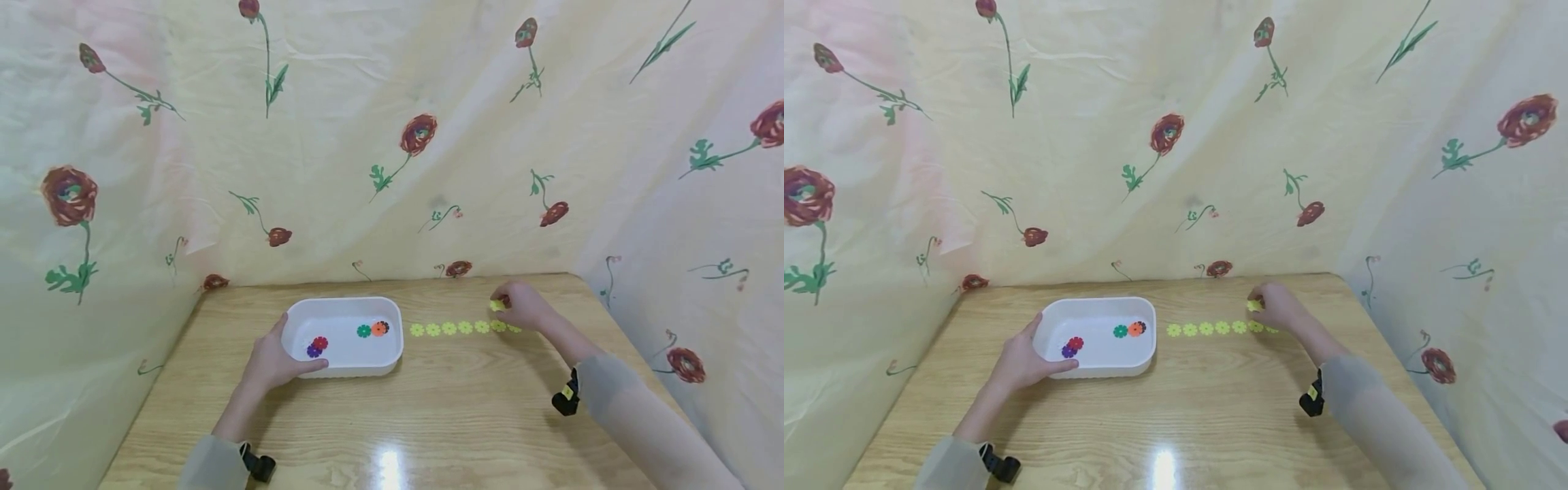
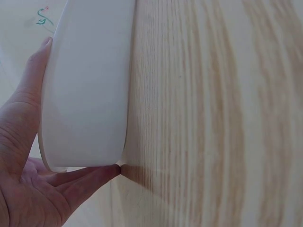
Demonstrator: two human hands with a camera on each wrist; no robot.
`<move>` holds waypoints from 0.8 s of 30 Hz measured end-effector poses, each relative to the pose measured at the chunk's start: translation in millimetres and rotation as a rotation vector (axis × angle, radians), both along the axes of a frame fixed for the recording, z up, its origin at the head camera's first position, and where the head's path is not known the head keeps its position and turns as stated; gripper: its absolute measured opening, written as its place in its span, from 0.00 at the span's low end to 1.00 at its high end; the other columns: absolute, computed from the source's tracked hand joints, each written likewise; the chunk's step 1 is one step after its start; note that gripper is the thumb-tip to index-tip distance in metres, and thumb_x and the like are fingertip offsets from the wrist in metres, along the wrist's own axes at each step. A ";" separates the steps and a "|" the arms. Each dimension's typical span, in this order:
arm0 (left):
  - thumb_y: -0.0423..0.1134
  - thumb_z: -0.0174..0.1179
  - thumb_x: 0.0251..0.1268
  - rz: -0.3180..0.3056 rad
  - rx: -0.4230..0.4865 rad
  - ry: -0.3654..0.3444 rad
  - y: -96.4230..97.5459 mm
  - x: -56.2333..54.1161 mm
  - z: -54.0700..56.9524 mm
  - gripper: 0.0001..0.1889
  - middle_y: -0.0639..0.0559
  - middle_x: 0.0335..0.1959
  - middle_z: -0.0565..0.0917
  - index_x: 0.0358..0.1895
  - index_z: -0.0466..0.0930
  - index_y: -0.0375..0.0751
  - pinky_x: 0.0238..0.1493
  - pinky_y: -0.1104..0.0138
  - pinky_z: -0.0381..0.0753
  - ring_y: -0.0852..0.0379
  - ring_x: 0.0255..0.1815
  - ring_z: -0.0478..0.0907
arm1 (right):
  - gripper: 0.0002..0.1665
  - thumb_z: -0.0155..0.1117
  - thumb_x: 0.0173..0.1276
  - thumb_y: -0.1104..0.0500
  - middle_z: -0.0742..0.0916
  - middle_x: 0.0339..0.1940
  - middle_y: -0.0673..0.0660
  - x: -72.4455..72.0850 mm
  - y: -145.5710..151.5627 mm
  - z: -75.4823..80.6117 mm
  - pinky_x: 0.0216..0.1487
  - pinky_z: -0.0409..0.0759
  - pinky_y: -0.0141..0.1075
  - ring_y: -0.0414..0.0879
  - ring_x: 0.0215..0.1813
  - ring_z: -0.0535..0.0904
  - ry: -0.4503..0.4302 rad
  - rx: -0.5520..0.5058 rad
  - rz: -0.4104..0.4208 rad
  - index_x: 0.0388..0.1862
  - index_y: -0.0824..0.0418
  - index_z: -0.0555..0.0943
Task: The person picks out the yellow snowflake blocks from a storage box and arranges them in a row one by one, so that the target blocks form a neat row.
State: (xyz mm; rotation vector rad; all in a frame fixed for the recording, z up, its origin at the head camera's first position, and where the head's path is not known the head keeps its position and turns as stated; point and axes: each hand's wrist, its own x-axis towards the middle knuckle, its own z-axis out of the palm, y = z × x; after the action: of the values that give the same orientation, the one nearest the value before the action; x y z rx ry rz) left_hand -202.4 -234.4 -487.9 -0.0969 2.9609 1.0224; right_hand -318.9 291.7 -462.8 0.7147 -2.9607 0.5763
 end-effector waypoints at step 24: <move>0.70 0.80 0.44 -0.002 0.007 -0.004 -1.4 0.5 -1.3 0.74 0.27 0.78 0.70 0.86 0.48 0.33 0.71 0.38 0.78 0.31 0.73 0.76 | 0.17 0.75 0.62 0.65 0.90 0.41 0.68 8.6 36.4 -11.6 0.48 0.89 0.56 0.59 0.42 0.87 -0.037 -0.008 -0.081 0.47 0.73 0.87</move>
State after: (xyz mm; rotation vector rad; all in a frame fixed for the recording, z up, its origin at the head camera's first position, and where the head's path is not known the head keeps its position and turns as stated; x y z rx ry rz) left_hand -202.0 -235.8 -489.2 -0.0949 2.9535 1.0307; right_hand -310.3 328.1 -474.5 0.5869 -3.0026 0.6018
